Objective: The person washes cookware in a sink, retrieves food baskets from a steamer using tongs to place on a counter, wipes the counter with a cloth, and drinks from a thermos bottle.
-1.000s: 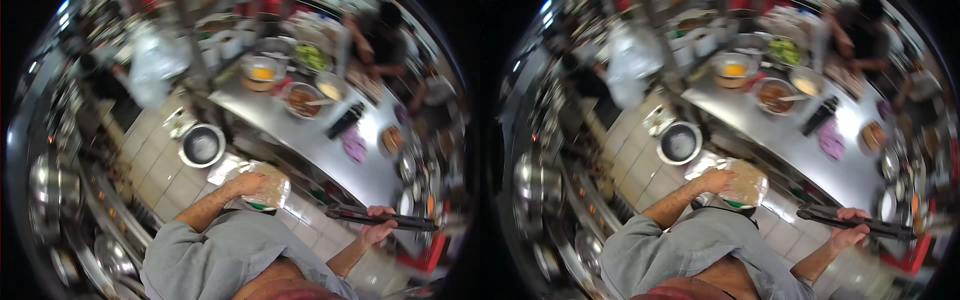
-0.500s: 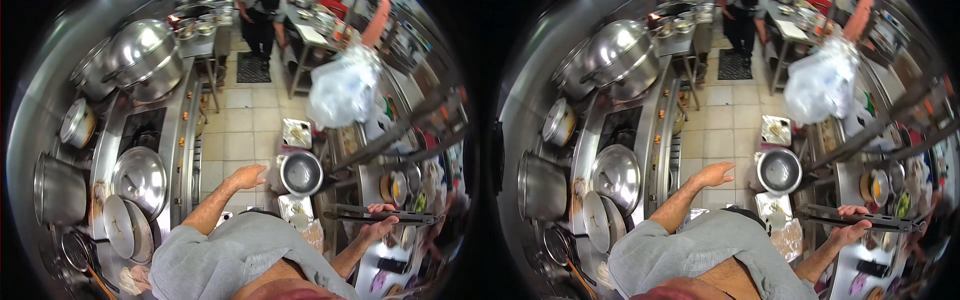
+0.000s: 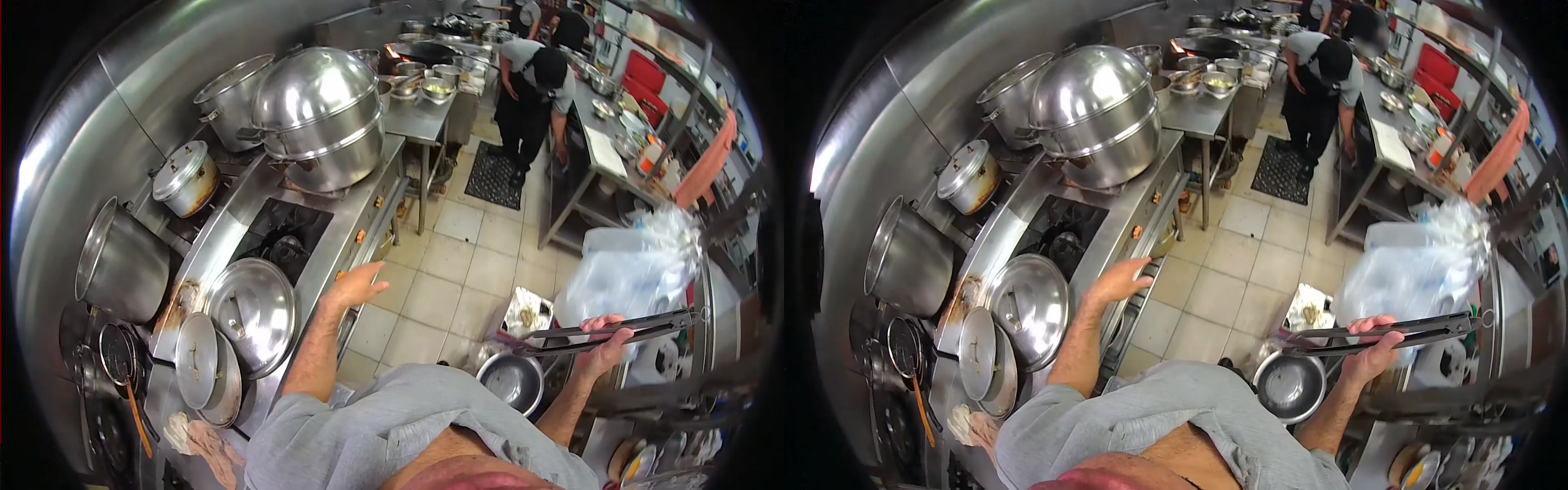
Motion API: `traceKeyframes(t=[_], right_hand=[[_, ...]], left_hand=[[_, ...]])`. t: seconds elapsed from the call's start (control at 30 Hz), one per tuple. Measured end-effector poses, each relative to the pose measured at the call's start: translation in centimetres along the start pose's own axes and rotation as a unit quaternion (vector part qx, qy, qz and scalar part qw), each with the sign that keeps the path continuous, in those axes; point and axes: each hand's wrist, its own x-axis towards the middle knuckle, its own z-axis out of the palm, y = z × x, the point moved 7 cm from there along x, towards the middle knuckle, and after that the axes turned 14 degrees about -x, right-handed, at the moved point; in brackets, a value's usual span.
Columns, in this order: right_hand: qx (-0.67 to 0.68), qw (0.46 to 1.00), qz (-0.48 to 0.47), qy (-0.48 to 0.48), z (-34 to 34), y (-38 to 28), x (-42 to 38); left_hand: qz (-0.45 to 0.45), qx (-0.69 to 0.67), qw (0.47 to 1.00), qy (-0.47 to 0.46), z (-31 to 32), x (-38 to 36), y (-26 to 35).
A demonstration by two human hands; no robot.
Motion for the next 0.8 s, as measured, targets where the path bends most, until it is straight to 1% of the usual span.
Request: traceKeyframes(t=[0.07,0.13,0.17,0.23,0.3,0.33,0.4,0.43,0.47,0.57,0.6,0.63,0.67,0.7,0.77,0.8], right_hand=[[0.02,1.0,0.004,-0.02,1.7,1.4,3.0],[0.023,0.999,0.012,-0.028,3.5,2.9,5.6],[0.021,0.999,0.02,-0.029,4.3,3.6,6.9],[0.024,0.998,0.022,-0.048,6.0,5.1,8.9],[0.042,0.996,0.053,-0.06,8.1,6.8,10.4],[0.044,0.995,0.062,-0.062,8.9,7.7,11.1],[0.044,0.994,0.074,-0.064,10.9,9.0,12.4],[0.04,0.994,0.084,-0.064,11.8,9.7,13.0],[0.037,0.994,0.089,-0.061,12.7,10.3,13.6],[0.046,0.994,0.066,-0.08,15.8,11.0,15.9],[0.067,0.993,0.058,-0.08,16.7,11.3,16.7],[0.063,0.993,0.056,-0.08,17.7,11.4,17.2],[0.062,0.995,0.04,-0.07,18.8,11.1,18.0],[0.062,0.996,0.025,-0.06,19.9,10.8,18.8],[0.053,0.997,0.008,-0.061,22.2,10.4,20.2],[0.047,0.997,-0.006,-0.055,23.2,10.3,20.9]], left_hand=[[-0.009,-0.003,1.0,0.029,-3.2,1.7,0.7],[0.016,0.029,0.994,0.106,-7.2,3.1,2.3],[-0.001,0.028,0.993,0.118,-8.9,3.6,3.2],[0.012,0.051,0.985,0.166,-12.2,4.5,3.8],[0.039,0.082,0.98,0.177,-15.8,6.0,3.8],[0.024,0.093,0.978,0.187,-17.9,6.3,4.8],[0.029,0.148,0.964,0.217,-22.4,8.2,4.2],[0.022,0.151,0.96,0.235,-24.6,8.5,5.8],[0.043,0.169,0.952,0.25,-27.0,9.3,6.3],[0.016,0.251,0.923,0.293,-34.6,12.8,6.2],[0.019,0.255,0.919,0.301,-37.2,14.1,5.9],[0.046,0.283,0.902,0.323,-39.6,15.4,5.8],[0.027,0.281,0.892,0.352,-42.0,16.7,5.2],[0.03,0.277,0.892,0.355,-44.2,18.4,4.5],[0.066,0.306,0.865,0.392,-48.0,21.5,3.4],[0.068,0.305,0.866,0.39,-49.2,23.0,3.0]])
